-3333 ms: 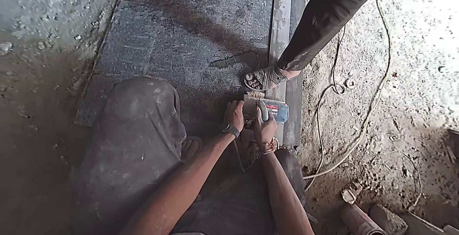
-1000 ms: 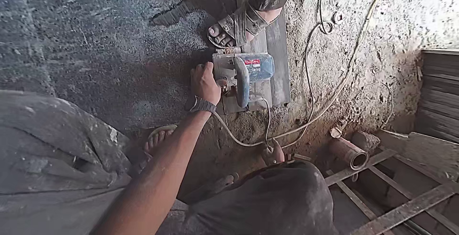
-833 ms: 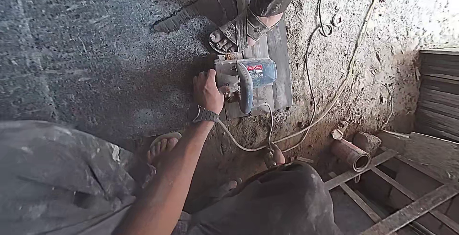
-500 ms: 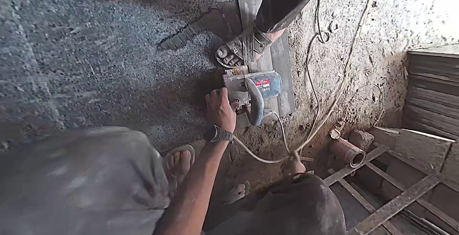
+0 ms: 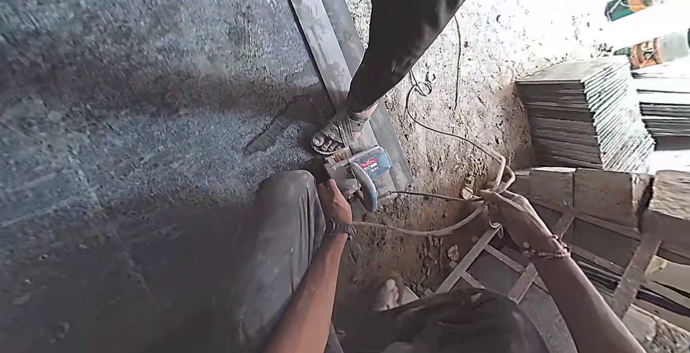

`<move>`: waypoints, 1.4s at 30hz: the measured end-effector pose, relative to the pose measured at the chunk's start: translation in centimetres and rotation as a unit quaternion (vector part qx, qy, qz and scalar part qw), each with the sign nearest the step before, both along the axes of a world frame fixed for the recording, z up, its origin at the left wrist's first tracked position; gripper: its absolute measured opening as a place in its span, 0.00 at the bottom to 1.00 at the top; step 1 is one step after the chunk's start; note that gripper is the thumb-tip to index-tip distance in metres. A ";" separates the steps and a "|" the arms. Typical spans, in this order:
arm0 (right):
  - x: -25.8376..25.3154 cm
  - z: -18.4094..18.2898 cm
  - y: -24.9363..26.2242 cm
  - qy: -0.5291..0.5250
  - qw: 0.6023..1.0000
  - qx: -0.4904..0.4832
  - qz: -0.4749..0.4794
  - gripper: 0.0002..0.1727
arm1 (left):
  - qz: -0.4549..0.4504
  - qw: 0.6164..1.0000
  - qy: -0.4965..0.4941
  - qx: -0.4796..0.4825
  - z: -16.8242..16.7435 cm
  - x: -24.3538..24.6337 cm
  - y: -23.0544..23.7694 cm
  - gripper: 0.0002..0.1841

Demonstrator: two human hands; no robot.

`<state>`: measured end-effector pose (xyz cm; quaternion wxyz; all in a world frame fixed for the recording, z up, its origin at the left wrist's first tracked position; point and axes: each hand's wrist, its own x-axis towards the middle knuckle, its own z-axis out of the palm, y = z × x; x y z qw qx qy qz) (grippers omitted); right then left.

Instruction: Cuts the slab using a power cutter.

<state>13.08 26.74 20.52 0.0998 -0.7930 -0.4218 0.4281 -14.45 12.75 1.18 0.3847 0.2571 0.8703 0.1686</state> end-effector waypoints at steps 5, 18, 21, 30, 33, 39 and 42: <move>-0.5 1.4 -0.4 0.020 1.000 0.005 -0.006 0.08 | -0.012 1.000 0.007 0.004 -0.3 0.2 -0.1 0.34; 1.4 -10.3 4.3 -0.125 0.990 0.025 0.053 0.19 | -0.021 0.999 0.033 -0.001 -1.1 0.1 -0.4 0.34; 1.4 -13.5 6.0 -0.319 0.908 -0.149 0.228 0.33 | -0.020 0.998 0.055 0.002 -1.4 0.4 -0.3 0.32; -9.0 -14.6 2.3 -0.063 0.822 -0.186 0.535 0.41 | -0.023 0.991 0.108 0.080 -3.0 0.8 -0.8 0.32; -12.4 -16.4 0.9 0.052 0.733 -0.213 0.644 0.44 | -0.033 0.986 0.131 0.097 -3.2 0.8 -0.7 0.32; -11.9 -17.9 0.0 0.045 0.750 -0.182 0.635 0.37 | -0.031 0.984 0.149 0.088 -3.2 0.9 -0.6 0.32; -10.5 -18.6 -1.4 0.063 0.788 -0.057 0.609 0.32 | -0.043 0.980 0.163 0.103 -3.7 0.9 -0.8 0.32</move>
